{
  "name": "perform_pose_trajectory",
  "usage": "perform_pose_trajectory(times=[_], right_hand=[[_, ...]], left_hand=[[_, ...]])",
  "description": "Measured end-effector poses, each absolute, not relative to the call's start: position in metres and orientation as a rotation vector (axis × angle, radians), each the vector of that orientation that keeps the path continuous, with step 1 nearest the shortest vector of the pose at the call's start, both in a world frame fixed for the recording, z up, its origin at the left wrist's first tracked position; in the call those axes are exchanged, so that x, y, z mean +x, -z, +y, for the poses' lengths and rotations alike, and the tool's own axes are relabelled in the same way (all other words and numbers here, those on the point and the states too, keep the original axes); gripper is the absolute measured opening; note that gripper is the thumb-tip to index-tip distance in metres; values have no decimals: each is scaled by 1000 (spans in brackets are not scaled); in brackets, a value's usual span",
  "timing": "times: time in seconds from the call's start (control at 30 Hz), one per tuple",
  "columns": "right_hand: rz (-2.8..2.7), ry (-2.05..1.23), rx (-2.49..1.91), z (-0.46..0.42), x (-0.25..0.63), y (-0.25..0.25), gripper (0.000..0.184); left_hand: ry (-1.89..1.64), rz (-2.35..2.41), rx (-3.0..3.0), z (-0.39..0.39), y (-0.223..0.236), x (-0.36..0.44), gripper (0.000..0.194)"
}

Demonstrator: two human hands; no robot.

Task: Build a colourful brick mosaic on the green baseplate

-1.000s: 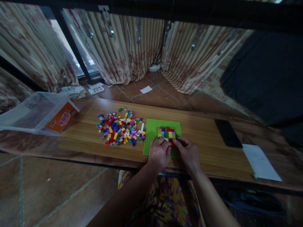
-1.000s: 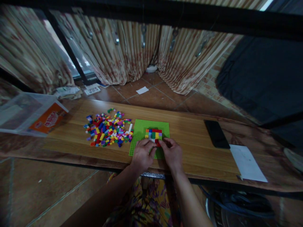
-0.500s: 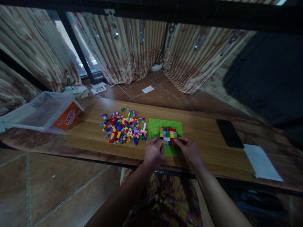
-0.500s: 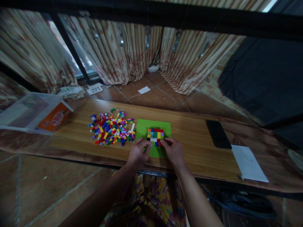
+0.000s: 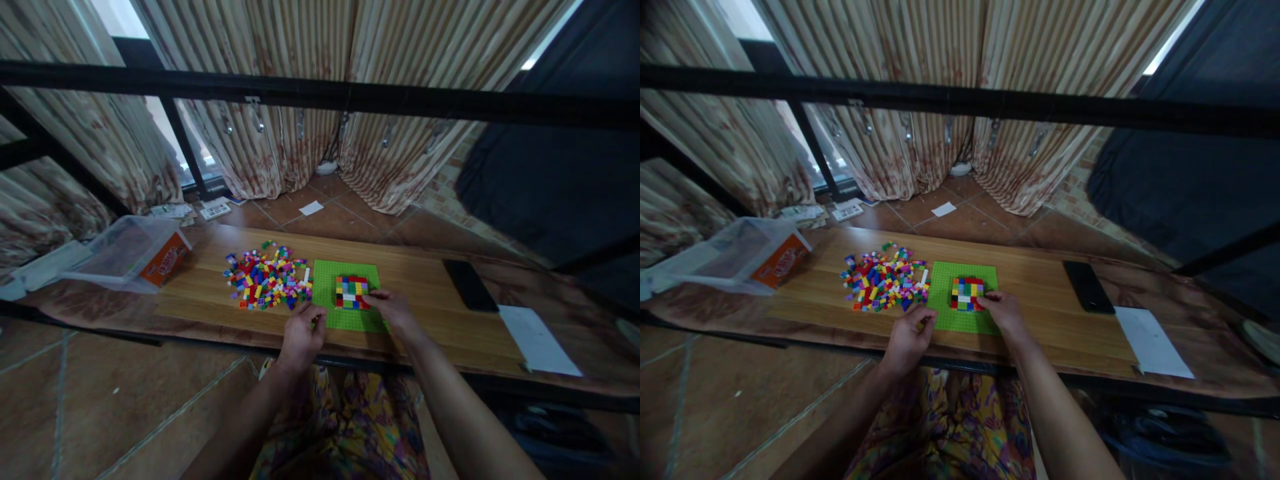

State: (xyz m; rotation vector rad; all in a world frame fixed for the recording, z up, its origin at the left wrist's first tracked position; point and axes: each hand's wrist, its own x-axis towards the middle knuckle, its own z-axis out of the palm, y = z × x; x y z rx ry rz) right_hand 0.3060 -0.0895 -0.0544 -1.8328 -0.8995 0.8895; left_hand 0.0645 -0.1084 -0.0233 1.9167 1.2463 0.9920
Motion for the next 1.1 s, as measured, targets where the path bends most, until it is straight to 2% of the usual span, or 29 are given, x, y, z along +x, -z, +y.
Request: perform_pose_trajectory(times=[0.1, 0.4, 0.67, 1.1], right_hand=[[-896, -858, -1818, -104, 308, 49, 44], [-1291, -321, -1924, -134, 266, 55, 67], [-1378, -114, -1943, -119, 259, 72, 51], [-1365, -232, -1949, -103, 307, 71, 44]], left_hand=[[-971, 1292, 1881, -113, 17, 39, 15], [-1114, 1437, 1916, -124, 31, -26, 15], [-1056, 1480, 1912, -122, 39, -31, 15], [-970, 1571, 1836, -114, 43, -30, 17]])
